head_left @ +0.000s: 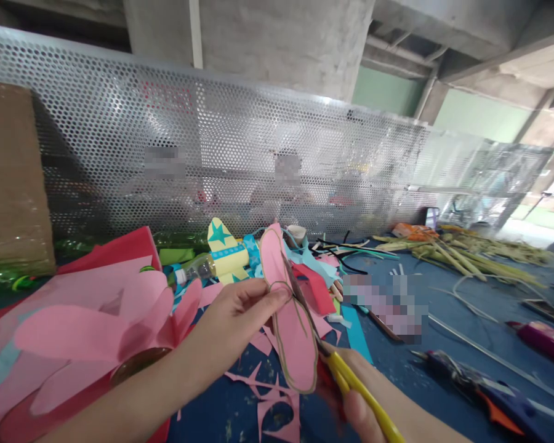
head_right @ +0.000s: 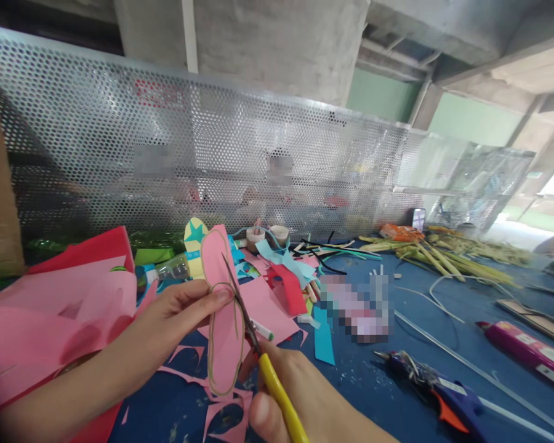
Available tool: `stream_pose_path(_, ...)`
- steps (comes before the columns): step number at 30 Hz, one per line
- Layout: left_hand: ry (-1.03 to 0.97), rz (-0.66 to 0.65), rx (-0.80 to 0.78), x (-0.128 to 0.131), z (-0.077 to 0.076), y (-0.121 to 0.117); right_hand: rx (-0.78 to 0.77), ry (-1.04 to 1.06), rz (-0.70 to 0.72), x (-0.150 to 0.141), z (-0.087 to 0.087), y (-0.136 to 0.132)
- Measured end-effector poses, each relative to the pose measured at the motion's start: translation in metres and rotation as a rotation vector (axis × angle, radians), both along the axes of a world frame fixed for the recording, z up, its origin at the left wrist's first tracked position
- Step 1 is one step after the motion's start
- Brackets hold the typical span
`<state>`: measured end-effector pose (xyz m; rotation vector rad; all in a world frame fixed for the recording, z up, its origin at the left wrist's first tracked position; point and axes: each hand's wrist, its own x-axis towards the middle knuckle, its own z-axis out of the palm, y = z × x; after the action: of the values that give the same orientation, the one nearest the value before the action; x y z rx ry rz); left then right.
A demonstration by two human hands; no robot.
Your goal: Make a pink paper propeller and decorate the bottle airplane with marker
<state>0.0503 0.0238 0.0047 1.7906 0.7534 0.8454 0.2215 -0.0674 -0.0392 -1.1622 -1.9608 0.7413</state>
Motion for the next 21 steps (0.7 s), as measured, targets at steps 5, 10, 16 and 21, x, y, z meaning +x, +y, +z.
stream_pose_path(5, 0.016, -0.009, 0.006, -0.0005, 0.0019, 0.0005, -0.044, 0.066, 0.062, 0.0019, 0.0015, 0.0016)
stream_pose_path(10, 0.008, -0.023, -0.022, -0.0003, 0.0025, -0.0006, -0.093, 0.096, 0.052, 0.0005, 0.0033, 0.0002)
stream_pose_path(16, 0.028, -0.018, -0.042, 0.0003, 0.0023, 0.0006, -0.109, 0.137, 0.06, 0.0, 0.0008, -0.0003)
stream_pose_path(21, -0.012, -0.034, -0.029, -0.0001, 0.003, -0.0007, -0.17, 0.093, 0.003, -0.0012, 0.0045, -0.0029)
